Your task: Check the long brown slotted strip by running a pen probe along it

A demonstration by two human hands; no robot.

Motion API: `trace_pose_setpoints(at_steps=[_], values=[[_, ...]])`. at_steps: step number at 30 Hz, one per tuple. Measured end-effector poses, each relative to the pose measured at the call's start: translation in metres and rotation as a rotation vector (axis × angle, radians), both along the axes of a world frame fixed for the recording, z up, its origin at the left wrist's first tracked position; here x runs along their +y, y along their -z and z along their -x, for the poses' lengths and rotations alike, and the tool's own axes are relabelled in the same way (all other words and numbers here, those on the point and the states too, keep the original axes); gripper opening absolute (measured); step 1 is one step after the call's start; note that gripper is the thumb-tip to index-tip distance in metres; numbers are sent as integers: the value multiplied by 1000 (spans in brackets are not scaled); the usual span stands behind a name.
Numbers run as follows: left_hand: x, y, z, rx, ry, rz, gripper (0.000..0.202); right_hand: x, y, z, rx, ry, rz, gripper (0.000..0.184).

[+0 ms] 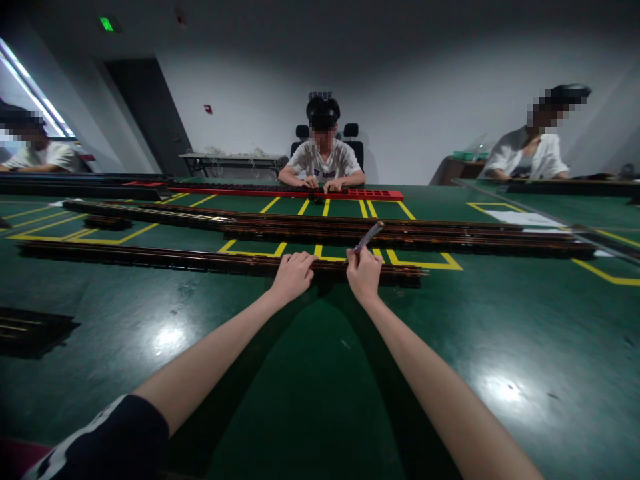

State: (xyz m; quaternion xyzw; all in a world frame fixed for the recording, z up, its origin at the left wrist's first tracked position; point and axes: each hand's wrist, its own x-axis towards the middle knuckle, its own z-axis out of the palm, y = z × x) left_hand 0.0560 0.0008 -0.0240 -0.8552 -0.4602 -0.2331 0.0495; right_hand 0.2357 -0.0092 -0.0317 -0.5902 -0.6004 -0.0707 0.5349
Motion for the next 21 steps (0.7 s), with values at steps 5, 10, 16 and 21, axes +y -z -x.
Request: trace_pose_setpoints(at_steps=[5, 10, 16, 21], values=[[-1, -1, 0, 21, -11, -18, 36, 0, 0, -1, 2, 7, -1, 34], [-1, -1, 0, 5, -8, -2, 36, 0, 0, 0, 1, 0, 7, 36], [-1, -2, 0, -3, -4, 11, 36, -1, 1, 0, 6, -4, 13, 39], [-1, -1, 0, 4, -8, 4, 37, 0, 1, 0, 18, -25, 21, 40]])
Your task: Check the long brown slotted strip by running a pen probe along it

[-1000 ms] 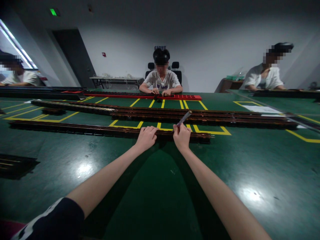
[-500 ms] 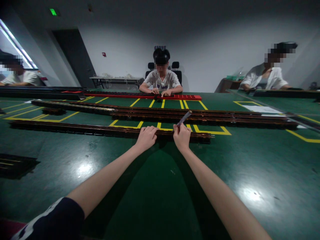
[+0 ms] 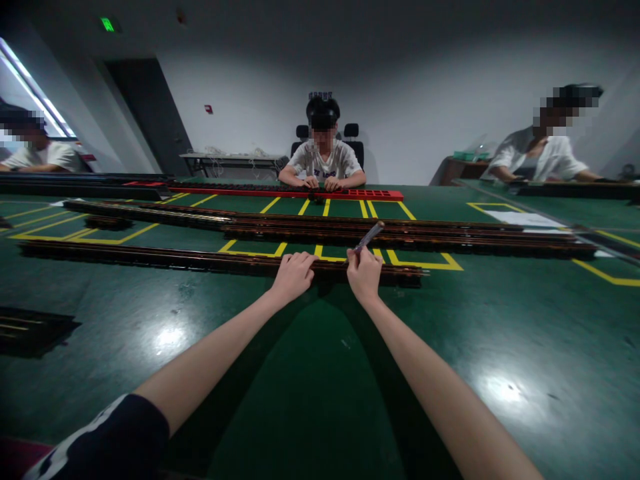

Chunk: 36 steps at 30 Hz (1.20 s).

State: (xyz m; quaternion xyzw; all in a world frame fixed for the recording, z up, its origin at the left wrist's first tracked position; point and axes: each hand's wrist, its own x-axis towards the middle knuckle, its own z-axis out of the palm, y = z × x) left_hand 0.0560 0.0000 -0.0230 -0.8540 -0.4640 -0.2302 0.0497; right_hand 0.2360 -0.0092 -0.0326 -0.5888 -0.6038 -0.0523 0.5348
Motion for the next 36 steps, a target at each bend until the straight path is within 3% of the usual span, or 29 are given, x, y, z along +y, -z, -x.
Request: trace_pose_setpoints(at_steps=[18, 36], values=[[-1, -1, 0, -7, 5, 9, 37, 1, 0, 0, -7, 36, -4, 33], [0, 0, 1, -12, 3, -7, 36, -2, -1, 1, 8, 7, 10, 41]])
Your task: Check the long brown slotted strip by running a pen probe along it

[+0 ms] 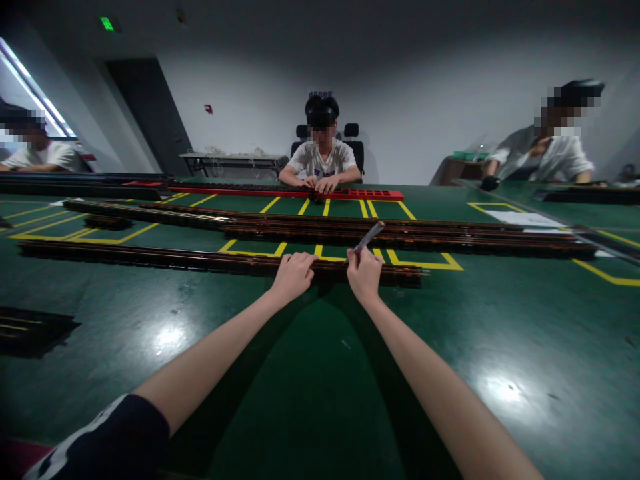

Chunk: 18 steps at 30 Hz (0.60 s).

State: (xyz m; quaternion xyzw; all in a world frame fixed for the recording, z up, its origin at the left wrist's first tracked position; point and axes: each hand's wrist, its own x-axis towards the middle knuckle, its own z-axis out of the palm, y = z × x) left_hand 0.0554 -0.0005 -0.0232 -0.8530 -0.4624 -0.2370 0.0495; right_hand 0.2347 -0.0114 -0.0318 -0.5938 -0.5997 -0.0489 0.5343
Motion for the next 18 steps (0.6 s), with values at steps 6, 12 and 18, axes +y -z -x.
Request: trace_pose_setpoints(at_steps=[6, 12, 18], values=[[-2, -3, -1, 55, -24, -8, 38, 1, 0, 0, -14, 13, -10, 39], [-2, -2, -3, 83, -35, -42, 39, 1, 0, 0, -16, 15, -14, 36], [-3, -1, -2, 78, -40, -59, 40, 2, 0, 0, -18, 14, -9, 36]])
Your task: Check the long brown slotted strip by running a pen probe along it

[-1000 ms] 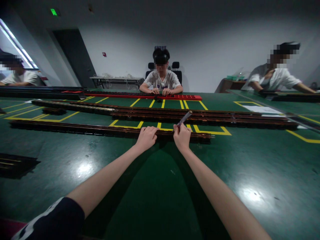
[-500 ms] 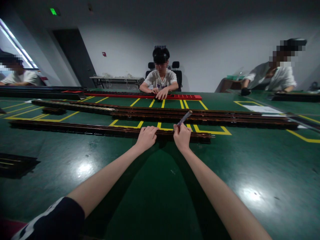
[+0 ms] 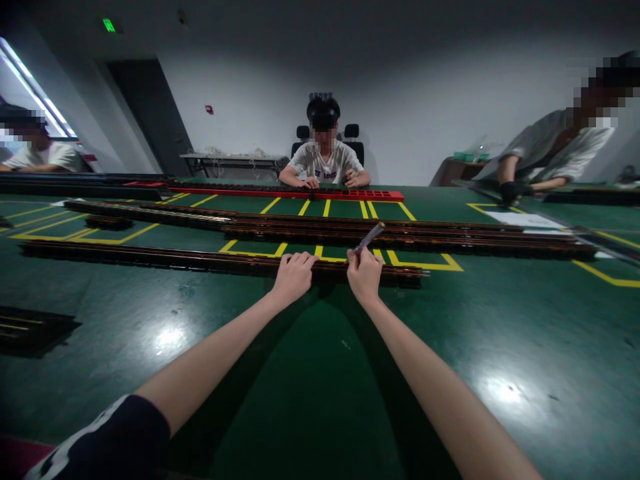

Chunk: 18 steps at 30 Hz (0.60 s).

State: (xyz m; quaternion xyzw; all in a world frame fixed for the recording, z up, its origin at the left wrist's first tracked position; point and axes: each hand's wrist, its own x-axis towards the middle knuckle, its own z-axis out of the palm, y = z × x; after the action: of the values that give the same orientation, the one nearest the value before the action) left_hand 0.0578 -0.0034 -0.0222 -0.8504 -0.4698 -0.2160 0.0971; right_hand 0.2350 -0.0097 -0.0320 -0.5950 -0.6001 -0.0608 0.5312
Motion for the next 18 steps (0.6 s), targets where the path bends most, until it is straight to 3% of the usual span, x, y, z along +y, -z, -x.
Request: trace_pose_setpoints(at_steps=[18], values=[[3, 3, 1, -62, -105, -31, 39, 0, -2, 0, 26, 25, -1, 37]])
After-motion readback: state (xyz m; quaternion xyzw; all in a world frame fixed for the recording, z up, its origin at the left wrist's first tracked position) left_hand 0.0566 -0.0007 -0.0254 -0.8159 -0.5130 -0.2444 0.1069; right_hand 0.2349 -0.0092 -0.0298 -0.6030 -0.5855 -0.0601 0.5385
